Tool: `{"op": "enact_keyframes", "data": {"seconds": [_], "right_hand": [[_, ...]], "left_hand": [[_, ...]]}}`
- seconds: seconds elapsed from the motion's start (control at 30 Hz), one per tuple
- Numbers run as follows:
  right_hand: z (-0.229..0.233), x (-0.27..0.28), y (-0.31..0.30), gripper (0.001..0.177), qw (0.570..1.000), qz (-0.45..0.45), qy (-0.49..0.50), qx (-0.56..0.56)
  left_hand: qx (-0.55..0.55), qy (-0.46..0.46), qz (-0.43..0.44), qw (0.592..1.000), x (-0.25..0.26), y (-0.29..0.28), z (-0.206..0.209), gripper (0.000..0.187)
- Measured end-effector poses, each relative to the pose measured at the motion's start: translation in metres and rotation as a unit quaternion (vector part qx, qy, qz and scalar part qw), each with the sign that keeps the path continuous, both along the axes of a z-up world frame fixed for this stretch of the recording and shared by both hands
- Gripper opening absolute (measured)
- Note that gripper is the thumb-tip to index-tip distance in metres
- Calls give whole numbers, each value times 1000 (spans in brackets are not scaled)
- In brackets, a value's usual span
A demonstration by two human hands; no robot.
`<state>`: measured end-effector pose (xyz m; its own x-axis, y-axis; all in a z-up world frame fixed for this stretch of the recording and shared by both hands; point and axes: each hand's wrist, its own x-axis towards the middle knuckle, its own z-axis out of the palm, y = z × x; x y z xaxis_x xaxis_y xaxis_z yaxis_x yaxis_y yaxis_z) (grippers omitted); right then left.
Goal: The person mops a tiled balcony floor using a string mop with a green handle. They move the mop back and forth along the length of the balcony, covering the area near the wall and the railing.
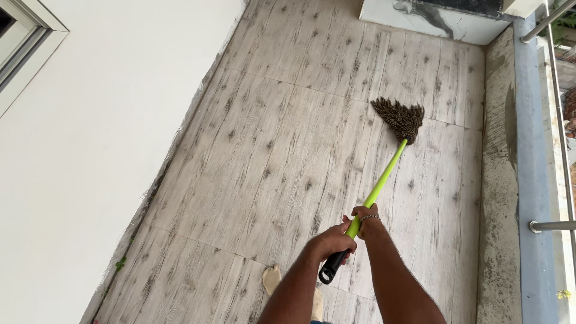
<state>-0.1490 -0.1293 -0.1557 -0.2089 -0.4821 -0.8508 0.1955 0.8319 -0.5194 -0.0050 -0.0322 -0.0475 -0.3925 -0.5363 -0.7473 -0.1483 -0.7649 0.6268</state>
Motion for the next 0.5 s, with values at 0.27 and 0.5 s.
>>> {"op": "enact_keyframes", "data": {"seconds": [0.27,0.5], "right_hand": [[-14,42,-7,95,999,-38,-38,11],[-21,163,-7,116,993,70,-86,39]], "left_hand": [[58,63,37,996,55,-9,-33,56],[55,57,189,979,141,33,-33,70]]}}
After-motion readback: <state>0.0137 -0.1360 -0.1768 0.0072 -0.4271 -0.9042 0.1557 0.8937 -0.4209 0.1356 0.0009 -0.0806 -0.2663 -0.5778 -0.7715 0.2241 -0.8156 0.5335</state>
